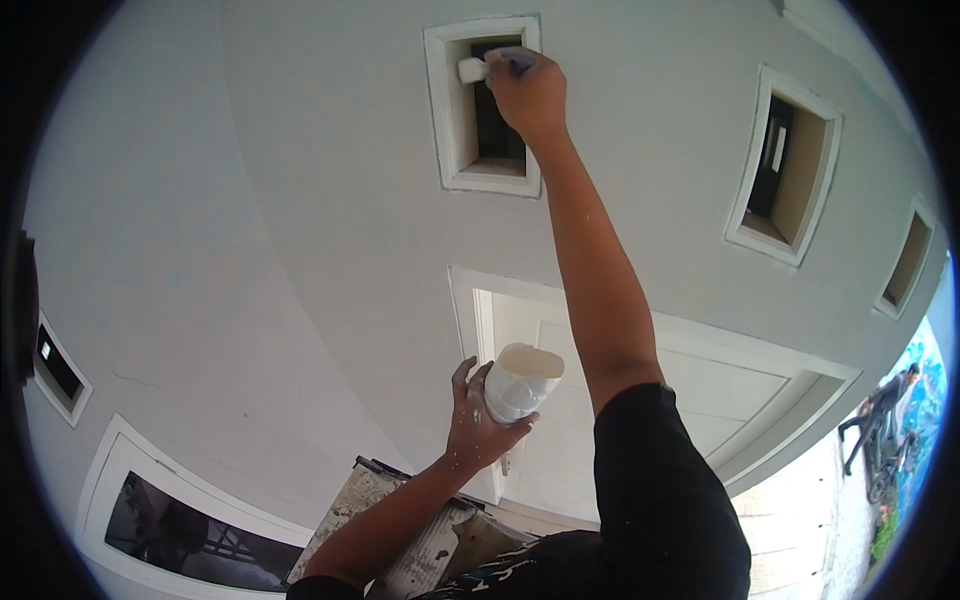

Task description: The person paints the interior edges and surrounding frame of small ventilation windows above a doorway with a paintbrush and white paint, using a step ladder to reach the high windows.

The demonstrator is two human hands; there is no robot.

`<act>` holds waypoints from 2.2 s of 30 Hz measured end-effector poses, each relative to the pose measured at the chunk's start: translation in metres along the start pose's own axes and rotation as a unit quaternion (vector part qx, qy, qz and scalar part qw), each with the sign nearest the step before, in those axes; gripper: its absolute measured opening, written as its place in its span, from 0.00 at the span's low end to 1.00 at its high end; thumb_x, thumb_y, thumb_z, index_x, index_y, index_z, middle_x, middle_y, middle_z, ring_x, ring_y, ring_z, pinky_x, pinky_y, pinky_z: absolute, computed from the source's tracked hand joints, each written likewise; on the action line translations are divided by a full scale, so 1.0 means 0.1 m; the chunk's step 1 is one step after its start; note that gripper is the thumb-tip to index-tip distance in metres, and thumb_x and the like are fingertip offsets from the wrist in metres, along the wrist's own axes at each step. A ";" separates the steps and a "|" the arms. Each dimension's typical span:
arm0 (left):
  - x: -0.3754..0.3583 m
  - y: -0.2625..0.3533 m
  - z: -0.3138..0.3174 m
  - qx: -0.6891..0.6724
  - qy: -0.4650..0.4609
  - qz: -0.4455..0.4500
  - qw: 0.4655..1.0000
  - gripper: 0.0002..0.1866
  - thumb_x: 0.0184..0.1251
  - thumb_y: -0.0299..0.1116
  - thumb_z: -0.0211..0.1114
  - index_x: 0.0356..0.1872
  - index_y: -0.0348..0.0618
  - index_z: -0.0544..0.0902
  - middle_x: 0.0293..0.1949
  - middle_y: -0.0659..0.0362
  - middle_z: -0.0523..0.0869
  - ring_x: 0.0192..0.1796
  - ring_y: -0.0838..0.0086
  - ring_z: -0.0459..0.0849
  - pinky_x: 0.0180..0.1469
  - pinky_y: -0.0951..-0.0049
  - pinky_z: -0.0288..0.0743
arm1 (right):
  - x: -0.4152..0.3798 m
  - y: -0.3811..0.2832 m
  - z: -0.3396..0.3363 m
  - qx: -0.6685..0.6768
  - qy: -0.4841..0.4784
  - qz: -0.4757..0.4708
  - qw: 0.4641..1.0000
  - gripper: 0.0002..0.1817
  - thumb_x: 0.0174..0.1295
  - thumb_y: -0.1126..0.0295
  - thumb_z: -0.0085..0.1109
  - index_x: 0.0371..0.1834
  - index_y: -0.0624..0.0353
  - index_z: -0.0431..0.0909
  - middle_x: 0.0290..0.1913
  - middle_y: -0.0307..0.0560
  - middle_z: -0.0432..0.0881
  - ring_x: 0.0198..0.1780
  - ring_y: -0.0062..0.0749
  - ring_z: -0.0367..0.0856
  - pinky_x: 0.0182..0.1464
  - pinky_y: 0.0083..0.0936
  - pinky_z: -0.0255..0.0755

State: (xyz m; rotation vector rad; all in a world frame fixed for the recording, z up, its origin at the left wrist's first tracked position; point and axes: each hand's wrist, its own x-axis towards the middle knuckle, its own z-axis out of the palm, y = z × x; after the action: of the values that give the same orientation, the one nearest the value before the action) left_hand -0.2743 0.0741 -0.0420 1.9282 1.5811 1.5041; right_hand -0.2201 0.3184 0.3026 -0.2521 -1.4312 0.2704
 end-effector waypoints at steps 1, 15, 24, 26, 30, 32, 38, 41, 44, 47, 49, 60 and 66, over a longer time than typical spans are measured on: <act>0.01 0.00 0.01 -0.011 0.001 -0.003 1.000 0.53 0.48 0.44 0.84 0.70 0.26 0.63 0.71 0.40 0.56 0.71 0.45 0.69 0.69 0.50 0.76 | -0.06 -0.11 -0.03 -0.068 0.012 -0.022 0.997 0.09 0.65 0.68 0.66 0.39 0.63 0.89 0.34 0.58 0.89 0.36 0.52 0.89 0.42 0.36 0.82; -0.01 0.00 0.01 0.019 0.005 0.027 0.999 0.52 0.49 0.43 0.83 0.69 0.23 0.63 0.69 0.37 0.57 0.71 0.44 0.68 0.69 0.50 0.75 | -0.07 -0.14 0.02 -0.152 0.086 -0.066 0.982 0.10 0.64 0.65 0.65 0.37 0.61 0.90 0.34 0.55 0.90 0.39 0.48 0.91 0.46 0.35 0.82; -0.02 -0.03 0.01 -0.009 -0.017 -0.005 1.000 0.53 0.48 0.43 0.84 0.69 0.25 0.62 0.71 0.40 0.55 0.76 0.43 0.59 0.73 0.47 0.71 | -0.36 -0.42 -0.37 -0.040 -0.013 0.064 0.997 0.15 0.68 0.63 0.66 0.41 0.67 0.88 0.34 0.50 0.90 0.37 0.35 0.91 0.43 0.29 0.84; -0.03 -0.06 0.05 -0.010 0.014 0.021 1.000 0.53 0.48 0.42 0.84 0.69 0.25 0.62 0.70 0.39 0.58 0.78 0.43 0.56 0.73 0.46 0.70 | -0.60 -0.73 -0.74 0.017 -0.033 0.066 0.997 0.16 0.73 0.63 0.63 0.45 0.70 0.85 0.38 0.52 0.90 0.40 0.33 0.91 0.45 0.28 0.86; -0.01 -0.03 0.05 0.013 0.029 0.120 0.992 0.54 0.46 0.41 0.85 0.70 0.27 0.61 0.69 0.37 0.62 0.77 0.43 0.58 0.73 0.45 0.69 | -1.09 -1.39 -1.60 0.054 -0.166 0.118 0.978 0.15 0.75 0.65 0.62 0.49 0.69 0.83 0.46 0.53 0.87 0.46 0.36 0.90 0.48 0.31 0.89; -0.01 0.00 0.01 0.005 0.020 0.123 0.992 0.55 0.45 0.41 0.86 0.71 0.30 0.61 0.70 0.38 0.62 0.76 0.43 0.60 0.73 0.46 0.68 | -1.34 -1.59 -1.93 0.050 -0.196 0.161 0.966 0.15 0.75 0.65 0.62 0.51 0.69 0.83 0.48 0.53 0.86 0.48 0.37 0.90 0.48 0.32 0.90; -0.03 -0.08 0.10 -0.084 -0.027 0.088 0.992 0.61 0.41 0.45 0.89 0.74 0.34 0.59 0.73 0.40 0.60 0.75 0.45 0.64 0.73 0.47 0.68 | -2.05 -1.87 -2.67 0.122 -0.189 0.192 0.955 0.13 0.71 0.70 0.65 0.51 0.70 0.82 0.50 0.52 0.81 0.52 0.39 0.88 0.54 0.33 0.89; -0.05 0.09 0.12 -0.111 -0.064 0.073 0.989 0.62 0.41 0.43 0.89 0.75 0.34 0.58 0.71 0.42 0.62 0.73 0.49 0.68 0.72 0.50 0.69 | -2.38 -1.87 -2.94 0.141 -0.152 0.214 0.955 0.13 0.71 0.71 0.66 0.52 0.69 0.81 0.50 0.51 0.82 0.51 0.37 0.88 0.55 0.32 0.87; -0.08 0.21 0.14 -0.099 -0.117 0.027 0.988 0.61 0.41 0.41 0.88 0.75 0.34 0.58 0.68 0.43 0.67 0.69 0.50 0.73 0.71 0.51 0.71 | -2.57 -1.99 -3.14 0.103 -0.093 0.254 0.957 0.11 0.71 0.72 0.65 0.51 0.68 0.81 0.49 0.51 0.83 0.49 0.34 0.88 0.54 0.29 0.85; -0.13 0.14 0.17 -0.056 -0.158 0.012 0.986 0.59 0.41 0.40 0.88 0.74 0.34 0.59 0.65 0.44 0.71 0.65 0.50 0.76 0.70 0.50 0.71 | -2.65 -2.08 -3.28 0.051 -0.054 0.262 0.962 0.12 0.71 0.72 0.65 0.52 0.67 0.79 0.49 0.49 0.82 0.48 0.31 0.88 0.52 0.26 0.84; -0.18 0.15 0.33 -0.066 -0.182 0.035 0.980 0.59 0.40 0.41 0.87 0.74 0.34 0.60 0.64 0.44 0.72 0.64 0.49 0.76 0.69 0.49 0.71 | -2.65 -2.16 -3.33 0.085 -0.028 0.240 0.967 0.14 0.71 0.71 0.65 0.54 0.65 0.76 0.50 0.48 0.80 0.48 0.28 0.88 0.51 0.25 0.84; -0.18 0.17 0.38 -0.039 -0.174 0.063 0.982 0.57 0.42 0.31 0.83 0.75 0.37 0.58 0.67 0.44 0.70 0.66 0.50 0.76 0.68 0.49 0.75 | -2.60 -2.33 -3.35 -0.067 -0.040 0.211 0.974 0.15 0.66 0.71 0.71 0.50 0.64 0.78 0.49 0.47 0.81 0.45 0.25 0.85 0.46 0.21 0.82; -0.10 0.35 0.41 -0.108 -0.163 0.085 0.977 0.61 0.41 0.42 0.88 0.77 0.39 0.59 0.70 0.44 0.67 0.72 0.47 0.69 0.70 0.47 0.72 | -2.53 -2.17 -3.27 -0.043 -0.048 0.173 0.983 0.14 0.67 0.76 0.68 0.51 0.67 0.76 0.47 0.53 0.82 0.47 0.32 0.90 0.49 0.26 0.90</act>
State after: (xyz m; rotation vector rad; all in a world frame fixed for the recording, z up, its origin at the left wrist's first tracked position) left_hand -0.2202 0.0689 -0.0411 2.0944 1.0940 1.2740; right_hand 0.0809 0.0262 0.0972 -0.5677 -1.4930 0.5112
